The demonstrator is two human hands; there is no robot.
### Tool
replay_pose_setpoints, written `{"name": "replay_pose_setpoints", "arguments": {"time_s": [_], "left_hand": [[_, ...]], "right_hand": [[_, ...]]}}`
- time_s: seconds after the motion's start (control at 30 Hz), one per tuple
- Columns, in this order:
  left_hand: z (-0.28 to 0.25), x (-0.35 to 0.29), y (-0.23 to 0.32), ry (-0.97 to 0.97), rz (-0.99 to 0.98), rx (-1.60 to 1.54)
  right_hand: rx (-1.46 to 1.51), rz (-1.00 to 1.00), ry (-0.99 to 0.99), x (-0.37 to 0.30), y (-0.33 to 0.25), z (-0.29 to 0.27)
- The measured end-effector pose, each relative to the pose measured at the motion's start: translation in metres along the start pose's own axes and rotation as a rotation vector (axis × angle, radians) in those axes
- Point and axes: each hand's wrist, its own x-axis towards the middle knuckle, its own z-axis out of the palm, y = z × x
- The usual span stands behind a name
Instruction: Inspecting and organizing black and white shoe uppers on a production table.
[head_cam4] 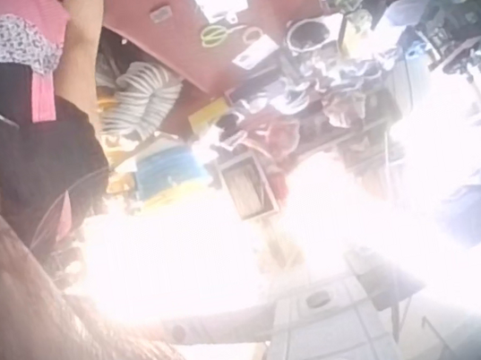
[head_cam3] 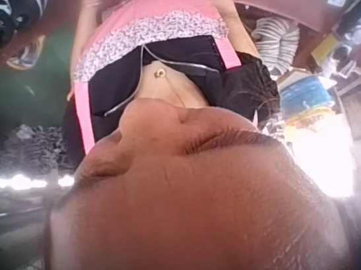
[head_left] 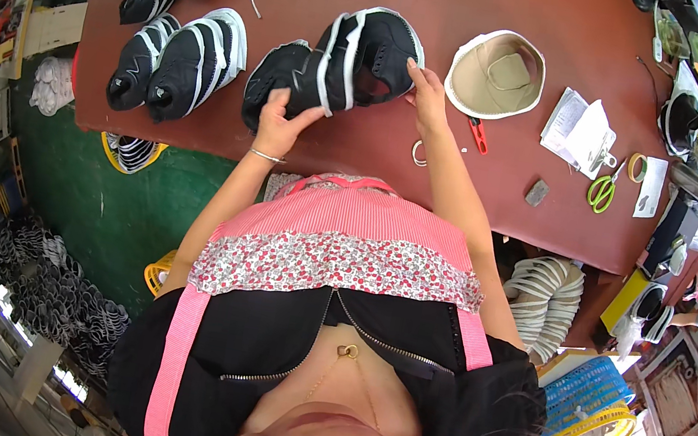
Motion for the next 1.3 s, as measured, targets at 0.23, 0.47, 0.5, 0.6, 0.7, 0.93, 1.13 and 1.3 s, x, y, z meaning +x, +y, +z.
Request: {"name": "replay_pose_setpoints", "arguments": {"time_s": [0.23,0.47,0.5,0.6,0.7,0.93,1.13,1.3], "left_hand": [[-0.044,0.078,0.037,0.153,0.519,0.581],[-0.047,0.139,0.005,0.123,0.59,0.91],[-0.046,0.141,0.002,0.11,0.592,0.956],[-0.033,0.137,0.004,0.25,0.528,1.075],[-0.031,0.113,0.008,0.152,0.485,0.825],[0.005,-0.014,0.069,-0.269,0.654,0.536],[-0.032,-0.059,0.054,-0.061,0.585,0.74],[-0.076,-0.06,-0.003,-0.109,0.471,0.856]], "right_hand": [[0.192,0.016,-0.147,-0.005,0.021,-0.003],[0.24,0.08,-0.064,-0.039,0.024,0.003],[0.089,0.032,-0.063,-0.039,0.026,-0.002],[-0.468,-0.387,0.203,-0.037,0.047,-0.007],[-0.622,-0.542,0.276,-0.045,0.04,-0.007],[0.524,-0.053,-0.147,-0.063,0.027,0.026],[0.624,0.233,-0.568,-0.09,0.011,0.1],[-0.137,-0.161,-0.415,-0.042,0.046,0.107]]}}
